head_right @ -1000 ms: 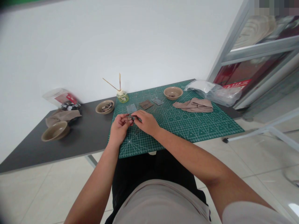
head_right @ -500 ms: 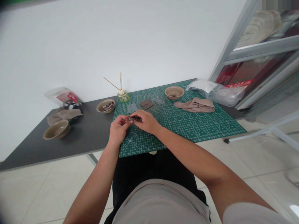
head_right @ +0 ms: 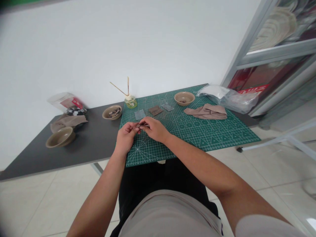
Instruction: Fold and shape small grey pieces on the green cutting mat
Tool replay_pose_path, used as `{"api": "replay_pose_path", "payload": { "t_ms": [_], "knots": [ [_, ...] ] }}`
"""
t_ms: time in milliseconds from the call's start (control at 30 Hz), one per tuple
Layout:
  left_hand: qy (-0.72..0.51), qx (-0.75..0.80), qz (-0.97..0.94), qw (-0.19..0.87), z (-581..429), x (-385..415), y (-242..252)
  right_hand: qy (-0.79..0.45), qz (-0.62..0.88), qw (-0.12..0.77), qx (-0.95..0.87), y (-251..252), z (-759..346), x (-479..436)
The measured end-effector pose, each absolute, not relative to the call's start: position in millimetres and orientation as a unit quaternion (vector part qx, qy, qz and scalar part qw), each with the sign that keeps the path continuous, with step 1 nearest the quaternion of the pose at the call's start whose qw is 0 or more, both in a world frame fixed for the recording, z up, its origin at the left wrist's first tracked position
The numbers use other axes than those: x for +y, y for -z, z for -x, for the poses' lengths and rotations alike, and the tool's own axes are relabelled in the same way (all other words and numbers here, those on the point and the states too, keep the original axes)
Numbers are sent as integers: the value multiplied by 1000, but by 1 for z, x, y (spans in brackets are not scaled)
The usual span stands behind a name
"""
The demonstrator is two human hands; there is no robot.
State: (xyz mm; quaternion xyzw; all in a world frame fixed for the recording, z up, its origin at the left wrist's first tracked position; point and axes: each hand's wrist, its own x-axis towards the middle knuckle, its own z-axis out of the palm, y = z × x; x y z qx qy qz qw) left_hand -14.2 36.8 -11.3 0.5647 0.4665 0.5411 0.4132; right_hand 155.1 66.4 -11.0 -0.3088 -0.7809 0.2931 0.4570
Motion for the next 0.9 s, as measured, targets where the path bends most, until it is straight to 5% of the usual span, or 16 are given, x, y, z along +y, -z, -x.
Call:
{"api": "replay_pose_path", "payload": {
  "t_ms": [900],
  "knots": [
    [-538,469,-579,394,16,35,12,-235,336,419,-810,10,-157,64]
  ]
}}
